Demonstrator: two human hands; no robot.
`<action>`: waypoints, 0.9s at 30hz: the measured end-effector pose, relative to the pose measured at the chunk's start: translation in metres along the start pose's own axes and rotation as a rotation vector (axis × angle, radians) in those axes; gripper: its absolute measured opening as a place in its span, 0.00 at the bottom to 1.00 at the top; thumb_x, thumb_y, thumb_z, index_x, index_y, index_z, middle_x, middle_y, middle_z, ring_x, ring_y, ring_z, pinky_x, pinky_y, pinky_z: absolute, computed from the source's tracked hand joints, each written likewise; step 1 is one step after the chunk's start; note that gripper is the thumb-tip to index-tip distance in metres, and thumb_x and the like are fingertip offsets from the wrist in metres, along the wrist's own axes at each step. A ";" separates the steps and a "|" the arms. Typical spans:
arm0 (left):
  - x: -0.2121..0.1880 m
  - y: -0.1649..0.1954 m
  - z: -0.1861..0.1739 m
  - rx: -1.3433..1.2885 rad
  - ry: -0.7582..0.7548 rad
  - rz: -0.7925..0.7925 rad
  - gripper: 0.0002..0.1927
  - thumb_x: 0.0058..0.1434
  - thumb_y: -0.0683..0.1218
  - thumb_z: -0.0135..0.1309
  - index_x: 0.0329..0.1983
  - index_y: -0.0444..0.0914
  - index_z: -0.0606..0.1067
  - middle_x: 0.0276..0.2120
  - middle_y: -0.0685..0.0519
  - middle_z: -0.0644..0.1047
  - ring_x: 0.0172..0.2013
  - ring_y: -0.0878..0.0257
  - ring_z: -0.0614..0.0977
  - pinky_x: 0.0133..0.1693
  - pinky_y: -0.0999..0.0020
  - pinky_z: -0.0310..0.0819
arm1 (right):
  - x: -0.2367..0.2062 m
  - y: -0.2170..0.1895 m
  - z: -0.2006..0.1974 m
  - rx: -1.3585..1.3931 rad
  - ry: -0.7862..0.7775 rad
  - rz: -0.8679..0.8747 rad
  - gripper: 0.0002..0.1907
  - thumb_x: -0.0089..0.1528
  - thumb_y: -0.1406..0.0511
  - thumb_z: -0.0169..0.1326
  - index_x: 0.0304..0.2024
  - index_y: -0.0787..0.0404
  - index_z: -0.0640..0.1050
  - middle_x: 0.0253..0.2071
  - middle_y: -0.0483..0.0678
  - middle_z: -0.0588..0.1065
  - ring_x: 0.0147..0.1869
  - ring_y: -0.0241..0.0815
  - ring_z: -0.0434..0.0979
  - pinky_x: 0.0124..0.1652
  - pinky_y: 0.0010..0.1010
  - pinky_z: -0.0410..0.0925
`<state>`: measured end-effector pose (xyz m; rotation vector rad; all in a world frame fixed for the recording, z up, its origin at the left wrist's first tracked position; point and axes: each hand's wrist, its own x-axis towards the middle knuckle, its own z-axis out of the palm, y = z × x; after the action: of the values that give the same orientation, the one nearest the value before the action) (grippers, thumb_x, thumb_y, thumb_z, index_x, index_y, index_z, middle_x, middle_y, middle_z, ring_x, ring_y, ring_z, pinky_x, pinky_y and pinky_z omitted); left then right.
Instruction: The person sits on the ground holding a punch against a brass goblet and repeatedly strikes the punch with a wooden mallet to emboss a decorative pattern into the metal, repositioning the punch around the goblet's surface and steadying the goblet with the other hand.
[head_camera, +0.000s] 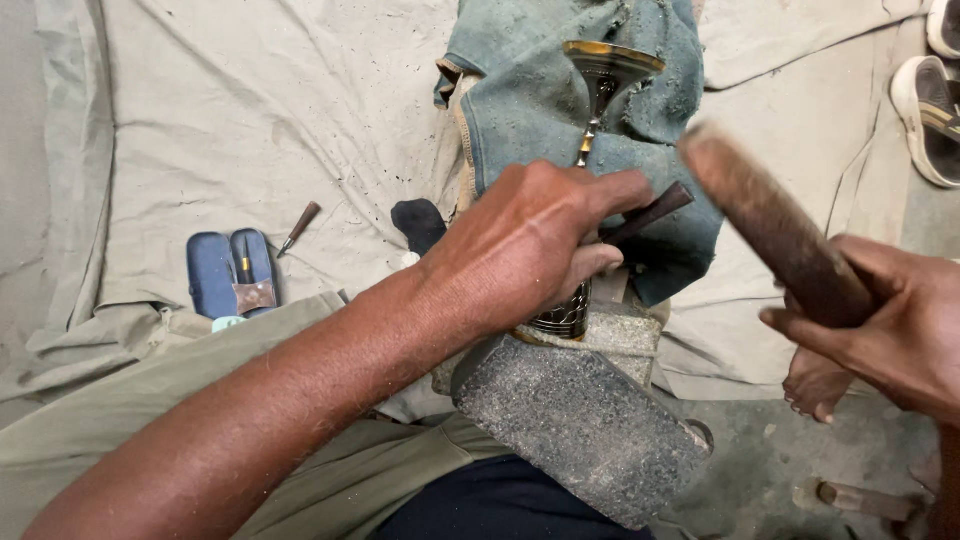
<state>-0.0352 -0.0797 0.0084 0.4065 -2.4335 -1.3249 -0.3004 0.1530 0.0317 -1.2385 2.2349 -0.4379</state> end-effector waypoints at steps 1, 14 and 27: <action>-0.001 -0.001 0.001 0.007 -0.007 -0.003 0.23 0.56 0.46 0.67 0.54 0.39 0.76 0.32 0.46 0.83 0.31 0.55 0.86 0.34 0.60 0.83 | 0.003 -0.002 -0.003 -0.035 -0.034 -0.042 0.10 0.57 0.69 0.64 0.38 0.66 0.78 0.26 0.52 0.79 0.25 0.43 0.82 0.28 0.36 0.78; 0.017 -0.009 -0.001 -0.026 -0.238 0.191 0.23 0.51 0.44 0.67 0.51 0.40 0.78 0.35 0.49 0.84 0.33 0.59 0.87 0.36 0.63 0.84 | -0.060 -0.026 0.051 0.038 0.268 0.103 0.14 0.52 0.73 0.68 0.38 0.72 0.79 0.28 0.53 0.77 0.30 0.41 0.77 0.31 0.33 0.72; 0.017 0.037 -0.037 0.204 -0.569 0.116 0.13 0.76 0.46 0.46 0.58 0.52 0.76 0.35 0.55 0.82 0.28 0.64 0.83 0.27 0.64 0.79 | -0.076 0.021 0.122 0.194 0.616 -0.225 0.11 0.62 0.72 0.68 0.41 0.71 0.78 0.35 0.52 0.78 0.36 0.40 0.80 0.39 0.29 0.75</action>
<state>-0.0375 -0.0949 0.0612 -0.0851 -3.0136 -1.2750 -0.2088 0.2260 -0.0535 -1.3868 2.4581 -1.2355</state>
